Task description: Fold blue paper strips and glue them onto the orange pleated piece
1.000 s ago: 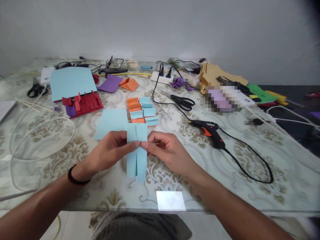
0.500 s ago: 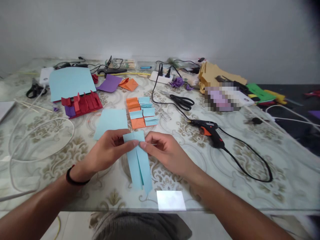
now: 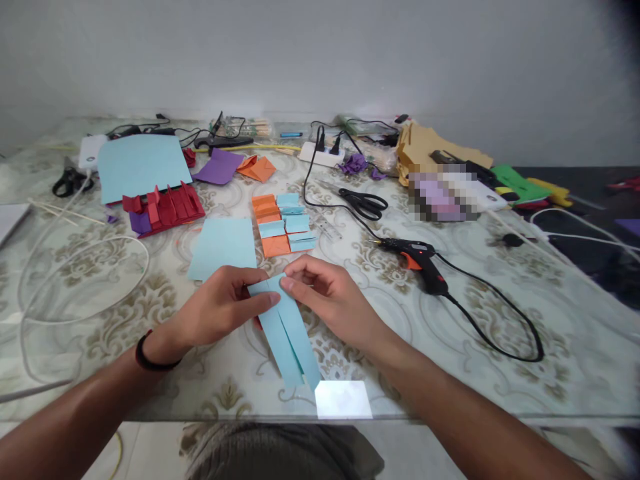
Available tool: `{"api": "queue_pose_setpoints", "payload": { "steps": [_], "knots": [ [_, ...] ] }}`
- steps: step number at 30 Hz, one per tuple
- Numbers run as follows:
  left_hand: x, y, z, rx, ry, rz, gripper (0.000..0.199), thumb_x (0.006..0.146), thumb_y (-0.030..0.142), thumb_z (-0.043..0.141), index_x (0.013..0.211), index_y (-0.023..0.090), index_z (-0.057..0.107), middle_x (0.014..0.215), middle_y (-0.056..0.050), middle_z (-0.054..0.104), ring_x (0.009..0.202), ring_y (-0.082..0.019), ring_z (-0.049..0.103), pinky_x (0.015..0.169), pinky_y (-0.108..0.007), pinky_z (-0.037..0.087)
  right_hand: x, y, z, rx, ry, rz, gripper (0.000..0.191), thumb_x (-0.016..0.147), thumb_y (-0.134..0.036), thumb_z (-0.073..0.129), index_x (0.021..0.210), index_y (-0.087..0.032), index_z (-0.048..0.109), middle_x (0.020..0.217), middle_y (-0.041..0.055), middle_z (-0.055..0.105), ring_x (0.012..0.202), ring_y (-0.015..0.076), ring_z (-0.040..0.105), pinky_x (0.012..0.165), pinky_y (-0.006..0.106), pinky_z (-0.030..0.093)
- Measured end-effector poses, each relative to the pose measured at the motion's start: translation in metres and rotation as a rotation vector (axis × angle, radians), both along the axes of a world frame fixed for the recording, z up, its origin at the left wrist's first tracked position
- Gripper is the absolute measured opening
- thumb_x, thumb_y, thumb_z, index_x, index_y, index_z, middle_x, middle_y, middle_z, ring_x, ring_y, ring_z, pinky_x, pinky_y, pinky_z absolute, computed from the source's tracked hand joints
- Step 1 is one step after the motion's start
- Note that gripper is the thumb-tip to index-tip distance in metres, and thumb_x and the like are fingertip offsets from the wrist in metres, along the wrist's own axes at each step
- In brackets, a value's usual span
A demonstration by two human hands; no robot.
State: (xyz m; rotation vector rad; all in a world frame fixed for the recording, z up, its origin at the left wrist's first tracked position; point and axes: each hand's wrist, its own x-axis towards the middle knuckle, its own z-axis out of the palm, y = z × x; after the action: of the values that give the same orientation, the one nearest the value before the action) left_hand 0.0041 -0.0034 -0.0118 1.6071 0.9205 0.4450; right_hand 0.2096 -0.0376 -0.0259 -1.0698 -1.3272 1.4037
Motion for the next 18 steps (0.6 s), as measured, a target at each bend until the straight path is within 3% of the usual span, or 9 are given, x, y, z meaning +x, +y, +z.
{"api": "queue_pose_setpoints", "payload": {
  "steps": [5,8,11,16,18],
  "knots": [
    [-0.002,0.001,-0.008,0.111,-0.038,0.103,0.037,0.095,0.046,0.065,0.074,0.016,0.063,0.066,0.001,0.058,0.061,-0.013,0.054,0.056,-0.025,0.042,0.001,0.002,0.001,-0.029,0.002,-0.023,0.028,0.088,-0.045,0.075,0.084,-0.02,0.066,0.078,-0.0019,0.058,0.069,0.0118,0.05,0.063,0.026,0.042],
    [-0.001,0.001,-0.009,0.111,-0.015,0.099,0.038,0.096,0.047,0.065,0.074,0.016,0.064,0.066,0.0,0.063,0.062,-0.014,0.059,0.057,-0.025,0.045,0.001,0.002,0.001,-0.024,-0.011,-0.036,0.029,0.086,-0.044,0.077,0.078,-0.019,0.065,0.078,-0.0013,0.062,0.069,0.0122,0.054,0.064,0.026,0.044],
    [0.0,0.001,-0.007,0.117,0.029,0.09,0.038,0.096,0.047,0.066,0.073,0.016,0.065,0.065,0.0,0.067,0.063,-0.015,0.062,0.057,-0.024,0.046,0.002,0.003,0.002,-0.013,-0.036,-0.039,0.025,0.086,-0.041,0.077,0.079,-0.019,0.066,0.079,-0.0009,0.064,0.07,0.0121,0.056,0.065,0.026,0.046],
    [0.0,0.002,0.001,0.16,-0.05,0.283,0.031,0.092,0.043,0.071,0.079,0.015,0.072,0.069,-0.001,0.074,0.068,-0.017,0.07,0.062,-0.024,0.051,0.005,0.005,0.002,-0.102,-0.044,-0.046,0.028,0.083,-0.045,0.079,0.083,-0.019,0.073,0.08,0.0009,0.069,0.068,0.0132,0.058,0.062,0.026,0.045],
    [-0.002,0.005,0.004,0.154,-0.033,0.28,0.03,0.091,0.042,0.072,0.077,0.015,0.073,0.069,-0.002,0.075,0.067,-0.017,0.07,0.061,-0.024,0.052,0.007,0.007,0.0,-0.12,-0.057,-0.039,0.03,0.082,-0.047,0.079,0.079,-0.018,0.073,0.076,0.0011,0.069,0.066,0.0134,0.058,0.061,0.027,0.044]
  ]
}}
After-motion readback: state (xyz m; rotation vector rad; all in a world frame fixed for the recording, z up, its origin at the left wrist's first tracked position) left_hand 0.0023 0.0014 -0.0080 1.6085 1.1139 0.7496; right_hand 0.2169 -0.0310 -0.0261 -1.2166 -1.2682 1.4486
